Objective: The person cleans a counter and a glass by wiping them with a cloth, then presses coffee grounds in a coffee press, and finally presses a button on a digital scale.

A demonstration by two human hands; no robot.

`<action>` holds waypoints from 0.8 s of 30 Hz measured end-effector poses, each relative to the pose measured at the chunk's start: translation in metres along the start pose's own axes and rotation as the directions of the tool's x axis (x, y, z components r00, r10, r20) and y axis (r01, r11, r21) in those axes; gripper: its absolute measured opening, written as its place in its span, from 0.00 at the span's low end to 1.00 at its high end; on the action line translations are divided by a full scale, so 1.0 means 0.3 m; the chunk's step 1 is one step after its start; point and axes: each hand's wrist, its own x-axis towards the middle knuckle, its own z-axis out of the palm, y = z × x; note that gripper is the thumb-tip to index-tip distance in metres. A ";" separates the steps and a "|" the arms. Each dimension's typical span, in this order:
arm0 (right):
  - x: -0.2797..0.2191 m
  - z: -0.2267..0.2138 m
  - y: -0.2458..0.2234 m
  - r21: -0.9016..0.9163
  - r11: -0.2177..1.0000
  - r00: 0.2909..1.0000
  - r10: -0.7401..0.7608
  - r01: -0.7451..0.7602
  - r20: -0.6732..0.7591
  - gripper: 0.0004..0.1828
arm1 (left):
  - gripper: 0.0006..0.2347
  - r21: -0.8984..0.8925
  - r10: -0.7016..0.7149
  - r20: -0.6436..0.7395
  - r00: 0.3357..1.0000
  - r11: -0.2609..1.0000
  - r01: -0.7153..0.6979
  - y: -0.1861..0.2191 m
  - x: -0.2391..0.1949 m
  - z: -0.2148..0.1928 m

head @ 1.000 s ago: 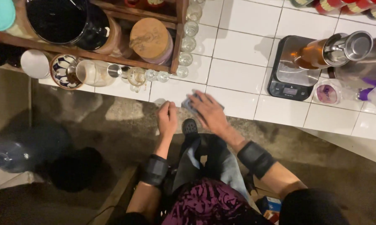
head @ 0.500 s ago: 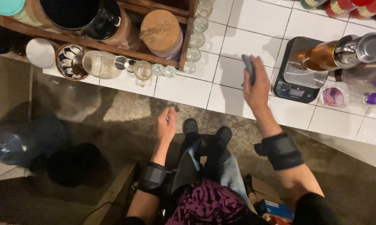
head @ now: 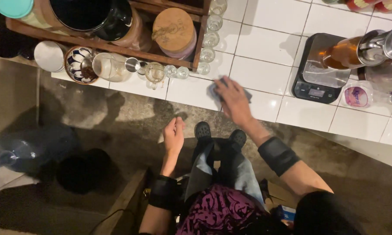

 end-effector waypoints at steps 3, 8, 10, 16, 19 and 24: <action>-0.073 -0.044 -0.160 0.228 0.960 0.984 -0.176 0.164 0.033 0.22 | 0.16 -0.034 -0.039 0.022 0.999 0.999 0.040 -0.042 -0.005 0.009; -0.230 -0.082 -0.256 0.491 0.870 0.990 -0.040 -0.033 0.138 0.19 | 0.13 0.049 -0.090 0.024 0.996 0.995 0.089 0.053 0.024 0.032; -0.259 -0.124 -0.221 0.518 0.851 0.996 0.042 -0.080 0.084 0.20 | 0.13 0.021 -0.089 0.043 0.995 0.996 0.088 0.052 0.024 0.052; -0.234 -0.278 0.076 0.395 0.818 0.817 0.528 -0.417 -0.230 0.24 | 0.16 -0.112 0.005 0.163 0.987 0.994 0.013 0.065 0.041 0.136; -0.236 -0.297 0.137 -0.027 0.949 0.915 0.296 -0.315 -0.273 0.27 | 0.15 0.050 -0.032 0.183 0.983 0.998 0.023 0.133 0.045 0.184; -0.281 -0.184 0.066 0.024 0.975 0.950 0.221 -0.222 -0.219 0.27 | 0.15 0.030 0.010 0.227 0.974 0.999 -0.017 0.155 0.059 0.227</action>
